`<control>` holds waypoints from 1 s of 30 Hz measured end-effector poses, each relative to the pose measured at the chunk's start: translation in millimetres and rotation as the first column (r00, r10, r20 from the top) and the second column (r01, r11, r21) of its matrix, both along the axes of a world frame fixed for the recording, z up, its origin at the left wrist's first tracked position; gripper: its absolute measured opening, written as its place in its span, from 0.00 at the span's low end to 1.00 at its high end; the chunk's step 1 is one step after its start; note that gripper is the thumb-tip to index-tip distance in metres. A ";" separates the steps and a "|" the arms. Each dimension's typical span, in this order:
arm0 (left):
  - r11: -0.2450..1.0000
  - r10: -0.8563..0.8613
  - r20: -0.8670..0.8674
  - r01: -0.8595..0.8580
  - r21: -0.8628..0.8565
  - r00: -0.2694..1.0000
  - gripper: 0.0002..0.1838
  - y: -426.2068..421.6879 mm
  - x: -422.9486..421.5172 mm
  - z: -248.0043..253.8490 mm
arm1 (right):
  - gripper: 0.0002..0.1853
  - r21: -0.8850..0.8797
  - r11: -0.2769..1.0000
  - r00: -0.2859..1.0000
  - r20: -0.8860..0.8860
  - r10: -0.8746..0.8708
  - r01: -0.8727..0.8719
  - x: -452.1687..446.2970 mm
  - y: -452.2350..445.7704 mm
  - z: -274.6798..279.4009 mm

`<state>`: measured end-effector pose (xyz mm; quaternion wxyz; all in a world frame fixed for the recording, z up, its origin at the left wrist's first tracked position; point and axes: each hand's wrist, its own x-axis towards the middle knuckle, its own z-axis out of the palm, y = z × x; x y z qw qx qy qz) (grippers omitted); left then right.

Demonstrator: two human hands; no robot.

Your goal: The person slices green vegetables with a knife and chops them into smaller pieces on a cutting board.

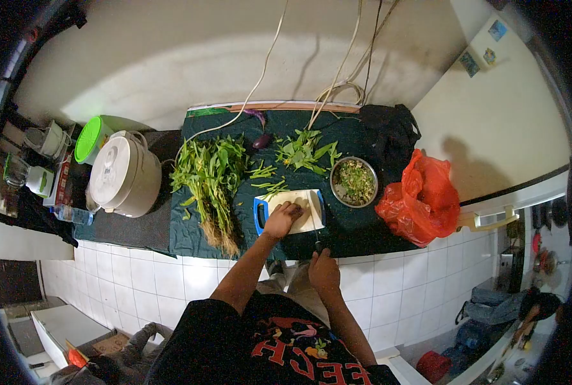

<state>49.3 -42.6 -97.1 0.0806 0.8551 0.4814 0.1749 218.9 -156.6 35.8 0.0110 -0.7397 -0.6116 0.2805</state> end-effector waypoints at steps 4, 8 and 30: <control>0.996 -0.040 -0.036 0.037 -0.081 0.999 0.22 4.7 -1.4 6.4 | 0.20 0.045 0.998 0.999 0.010 0.031 -0.031 0.1 -1.5 -5.4; 0.997 -0.021 -0.049 0.018 -0.073 0.999 0.20 6.8 0.0 12.3 | 0.16 -0.002 1.000 0.999 0.034 -0.013 0.013 -1.9 -0.2 -14.6; 0.990 -0.066 0.010 0.066 -0.124 0.998 0.19 9.5 3.6 6.9 | 0.20 0.036 0.999 1.000 -0.005 0.031 -0.030 -2.3 -4.5 -47.4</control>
